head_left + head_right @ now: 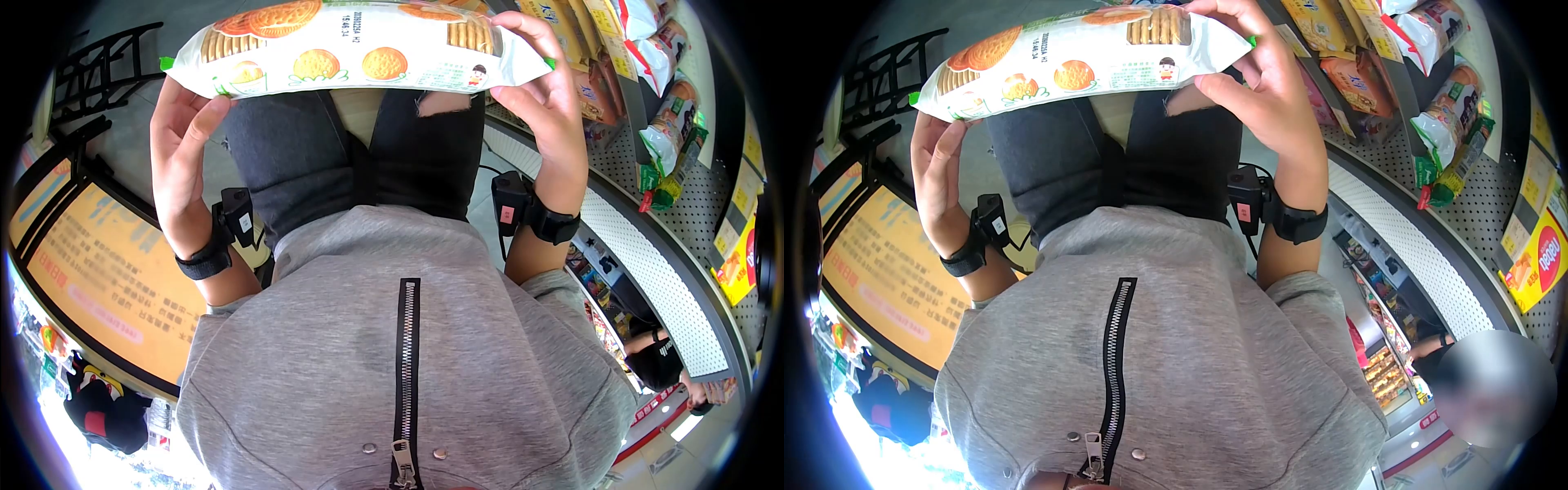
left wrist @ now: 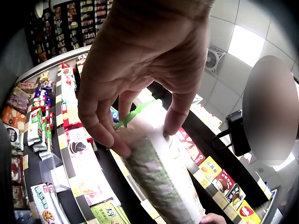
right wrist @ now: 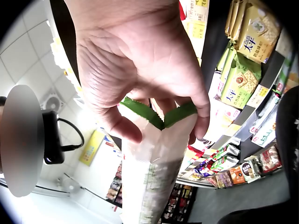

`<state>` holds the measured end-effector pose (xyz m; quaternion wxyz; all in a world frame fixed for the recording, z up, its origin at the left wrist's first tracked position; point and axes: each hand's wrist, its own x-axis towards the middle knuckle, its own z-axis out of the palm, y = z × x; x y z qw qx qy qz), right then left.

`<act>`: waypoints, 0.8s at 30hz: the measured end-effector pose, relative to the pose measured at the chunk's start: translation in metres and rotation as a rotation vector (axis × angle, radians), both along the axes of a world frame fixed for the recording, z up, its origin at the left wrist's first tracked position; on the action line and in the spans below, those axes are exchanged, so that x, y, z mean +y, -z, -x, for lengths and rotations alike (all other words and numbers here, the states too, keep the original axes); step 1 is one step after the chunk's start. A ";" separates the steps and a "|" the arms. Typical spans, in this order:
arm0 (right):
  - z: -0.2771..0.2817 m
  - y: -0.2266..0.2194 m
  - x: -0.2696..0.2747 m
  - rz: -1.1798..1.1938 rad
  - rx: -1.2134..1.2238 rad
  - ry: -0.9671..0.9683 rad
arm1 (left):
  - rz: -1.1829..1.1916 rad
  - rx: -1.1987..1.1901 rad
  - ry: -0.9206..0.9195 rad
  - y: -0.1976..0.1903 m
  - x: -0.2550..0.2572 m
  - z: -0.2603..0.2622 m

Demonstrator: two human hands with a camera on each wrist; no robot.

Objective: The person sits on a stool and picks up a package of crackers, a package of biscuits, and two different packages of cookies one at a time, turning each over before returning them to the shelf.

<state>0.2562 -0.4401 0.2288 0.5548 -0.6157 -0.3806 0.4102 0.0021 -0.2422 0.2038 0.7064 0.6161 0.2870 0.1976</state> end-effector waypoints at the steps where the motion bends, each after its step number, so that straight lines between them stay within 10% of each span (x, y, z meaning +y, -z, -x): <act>1: -0.001 0.002 -0.001 -0.037 -0.116 -0.011 | 0.000 0.001 -0.003 0.000 -0.001 -0.001; 13: 0.011 -0.012 0.004 0.041 0.170 0.104 | -0.048 0.033 -0.020 -0.003 -0.002 0.000; 24: 0.013 -0.016 0.011 0.004 -0.112 0.182 | -0.066 0.138 0.073 -0.006 0.004 0.000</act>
